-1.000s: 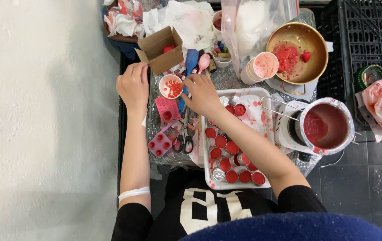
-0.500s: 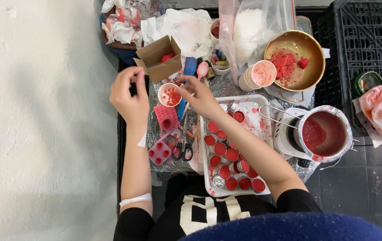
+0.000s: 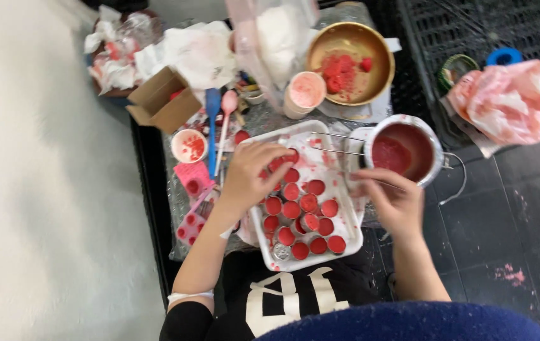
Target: The person fills small red candle cups with red wax. They place empty metal cups on a tray, spoon red wax from a bowl into a silicone mold, stir melted red wax in a pouring pitcher with a blue spatula, and top up the cups with wax by hand and with the spatula.
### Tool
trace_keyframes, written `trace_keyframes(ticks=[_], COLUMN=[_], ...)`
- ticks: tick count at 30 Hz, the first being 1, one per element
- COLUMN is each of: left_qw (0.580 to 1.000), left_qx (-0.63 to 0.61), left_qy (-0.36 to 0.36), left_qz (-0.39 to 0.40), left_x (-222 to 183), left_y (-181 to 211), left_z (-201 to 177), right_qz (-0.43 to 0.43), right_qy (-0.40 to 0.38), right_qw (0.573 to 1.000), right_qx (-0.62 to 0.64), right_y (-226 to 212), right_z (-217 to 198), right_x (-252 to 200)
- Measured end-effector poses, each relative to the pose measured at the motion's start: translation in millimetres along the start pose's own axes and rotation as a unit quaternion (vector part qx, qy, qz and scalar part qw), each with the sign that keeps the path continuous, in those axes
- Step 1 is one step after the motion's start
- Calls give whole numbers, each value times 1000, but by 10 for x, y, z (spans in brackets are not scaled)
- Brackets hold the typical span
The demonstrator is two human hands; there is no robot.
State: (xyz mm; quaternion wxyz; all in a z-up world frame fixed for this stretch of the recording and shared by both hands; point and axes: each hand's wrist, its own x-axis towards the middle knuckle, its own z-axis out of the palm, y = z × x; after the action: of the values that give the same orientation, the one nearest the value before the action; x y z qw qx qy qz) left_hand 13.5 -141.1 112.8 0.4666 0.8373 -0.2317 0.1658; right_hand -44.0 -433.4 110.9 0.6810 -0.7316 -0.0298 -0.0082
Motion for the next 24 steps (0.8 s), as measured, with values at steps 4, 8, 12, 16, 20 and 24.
trace_keyframes(ticks=[4, 8, 12, 16, 20, 24], left_qw=[992, 971, 968, 964, 954, 935], left_qx=[84, 197, 149, 84, 77, 116], left_qy=[-27, -61, -201, -245, -276, -317], left_qz=[91, 125, -14, -66, -83, -110], left_x=[378, 473, 383, 333, 204, 153], left_y=[115, -24, 55, 382, 461, 513], left_z=[540, 1022, 1209, 1169, 1176, 1143], right_qz=[-59, -148, 142, 130, 79, 50], right_qy=[151, 233, 203, 164, 150, 160], right_qw=[987, 945, 940, 919, 911, 876], right_qx=[-18, -174, -233, -335, -375, -453], right_y=[260, 504, 438, 177, 96, 28], right_z=[-694, -1098, -1126, -994, -1016, -994], right_x=[-445, -768, -763, -532, -417, -385])
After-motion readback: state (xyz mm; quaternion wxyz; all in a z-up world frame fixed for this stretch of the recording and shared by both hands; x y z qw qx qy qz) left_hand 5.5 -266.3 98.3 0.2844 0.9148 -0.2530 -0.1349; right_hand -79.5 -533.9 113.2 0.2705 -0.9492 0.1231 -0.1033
